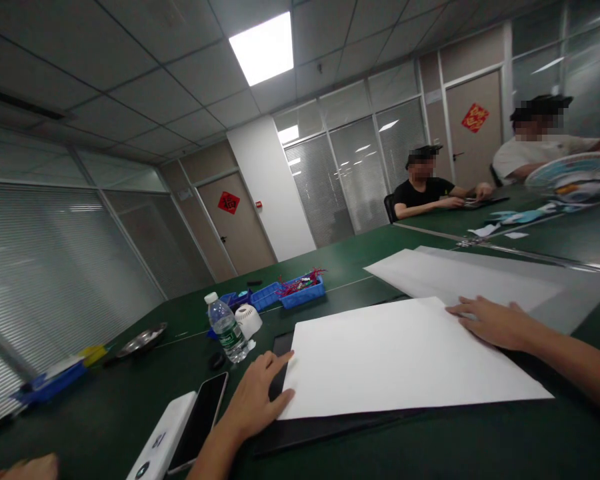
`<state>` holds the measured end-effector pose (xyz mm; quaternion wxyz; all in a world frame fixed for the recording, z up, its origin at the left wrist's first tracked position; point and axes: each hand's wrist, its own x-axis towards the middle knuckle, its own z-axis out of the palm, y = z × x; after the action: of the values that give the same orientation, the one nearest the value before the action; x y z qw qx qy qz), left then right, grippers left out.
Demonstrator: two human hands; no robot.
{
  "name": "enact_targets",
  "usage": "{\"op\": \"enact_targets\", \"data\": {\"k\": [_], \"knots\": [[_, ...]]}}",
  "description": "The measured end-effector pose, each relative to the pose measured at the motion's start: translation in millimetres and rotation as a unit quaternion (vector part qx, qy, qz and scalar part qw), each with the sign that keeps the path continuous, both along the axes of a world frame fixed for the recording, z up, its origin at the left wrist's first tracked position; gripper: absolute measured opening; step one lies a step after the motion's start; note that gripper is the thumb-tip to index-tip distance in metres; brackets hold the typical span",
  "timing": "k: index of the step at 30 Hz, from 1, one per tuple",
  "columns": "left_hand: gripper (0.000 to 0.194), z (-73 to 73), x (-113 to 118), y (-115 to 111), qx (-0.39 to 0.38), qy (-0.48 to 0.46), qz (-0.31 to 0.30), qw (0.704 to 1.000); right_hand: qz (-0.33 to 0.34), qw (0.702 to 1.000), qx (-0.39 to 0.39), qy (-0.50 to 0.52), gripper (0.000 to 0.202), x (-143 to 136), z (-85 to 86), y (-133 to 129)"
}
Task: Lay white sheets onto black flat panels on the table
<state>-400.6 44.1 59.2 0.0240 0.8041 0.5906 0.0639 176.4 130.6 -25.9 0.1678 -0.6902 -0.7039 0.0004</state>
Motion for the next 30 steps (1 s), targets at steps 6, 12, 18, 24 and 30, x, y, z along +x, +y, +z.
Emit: {"op": "enact_targets", "data": {"k": [6, 12, 18, 24, 30], "knots": [[0.050, -8.9, -1, 3, -0.024, -0.027, -0.114, 0.993, -0.046, 0.999, 0.005, -0.020, 0.066, 3, 3.1, 0], [0.033, -3.8, -4, 3, 0.028, -0.016, -0.080, 0.996, -0.072, 0.997, 0.000, 0.000, 0.064, 1, -3.8, 1], [0.030, -2.7, -8, 3, 0.051, -0.020, -0.055, 0.997, -0.059, 0.998, 0.024, -0.026, 0.056, -7, -0.9, -5], [0.053, -13.5, -22, 8, -0.009, -0.042, -0.068, 0.997, -0.036, 0.995, 0.027, -0.094, 0.046, -24, 12.3, -15], [0.055, -15.8, -26, 10, -0.045, -0.036, -0.052, 0.997, -0.015, 0.993, 0.008, -0.114, 0.041, -41, 26.0, -25]]}}
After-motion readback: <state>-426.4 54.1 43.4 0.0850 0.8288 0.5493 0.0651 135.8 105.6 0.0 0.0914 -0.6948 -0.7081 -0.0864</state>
